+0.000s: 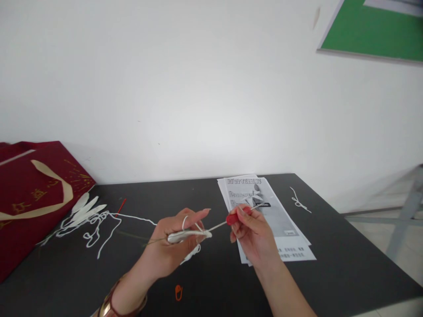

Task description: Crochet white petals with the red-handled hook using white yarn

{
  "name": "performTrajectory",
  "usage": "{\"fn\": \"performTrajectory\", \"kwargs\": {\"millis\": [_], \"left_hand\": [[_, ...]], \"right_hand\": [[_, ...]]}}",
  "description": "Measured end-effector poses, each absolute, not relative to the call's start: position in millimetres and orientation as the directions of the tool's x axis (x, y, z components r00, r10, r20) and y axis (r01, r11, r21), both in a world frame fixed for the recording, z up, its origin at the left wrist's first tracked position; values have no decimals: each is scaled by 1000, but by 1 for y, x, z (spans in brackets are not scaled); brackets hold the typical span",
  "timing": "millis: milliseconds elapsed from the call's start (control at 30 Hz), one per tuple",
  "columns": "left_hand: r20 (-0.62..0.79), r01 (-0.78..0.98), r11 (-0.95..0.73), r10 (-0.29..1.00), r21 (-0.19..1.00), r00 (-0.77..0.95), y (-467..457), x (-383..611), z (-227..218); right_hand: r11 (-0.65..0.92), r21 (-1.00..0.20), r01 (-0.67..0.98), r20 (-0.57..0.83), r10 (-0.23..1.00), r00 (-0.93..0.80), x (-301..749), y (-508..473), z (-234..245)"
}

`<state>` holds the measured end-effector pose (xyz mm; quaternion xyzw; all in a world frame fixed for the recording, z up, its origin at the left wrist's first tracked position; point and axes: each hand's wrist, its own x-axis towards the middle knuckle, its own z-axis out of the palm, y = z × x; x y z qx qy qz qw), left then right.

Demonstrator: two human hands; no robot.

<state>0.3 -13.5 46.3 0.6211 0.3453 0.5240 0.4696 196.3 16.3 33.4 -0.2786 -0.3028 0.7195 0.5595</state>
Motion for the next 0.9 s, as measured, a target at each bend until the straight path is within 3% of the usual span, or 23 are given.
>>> {"fn": "performTrajectory", "kwargs": {"millis": [100,233,667,900], "left_hand": [[464,-15,-464,883,886,79,-15,10,42],[481,66,-478,875,876,-49,-18,16,37],[398,1,-400,912,917,-103,-16,17,33],[359,79,-352,929,933,-95,-14,13,42]], "right_hand": [[-323,-639,-698,-193,946,-261,188,19,30],[-375,-572,-729,-250,927,-280,181,17,25],[-133,-733,-667,-75,990,-115,173,7,32],[-164,-734,-659,-87,985,-148,172,6,31]]}}
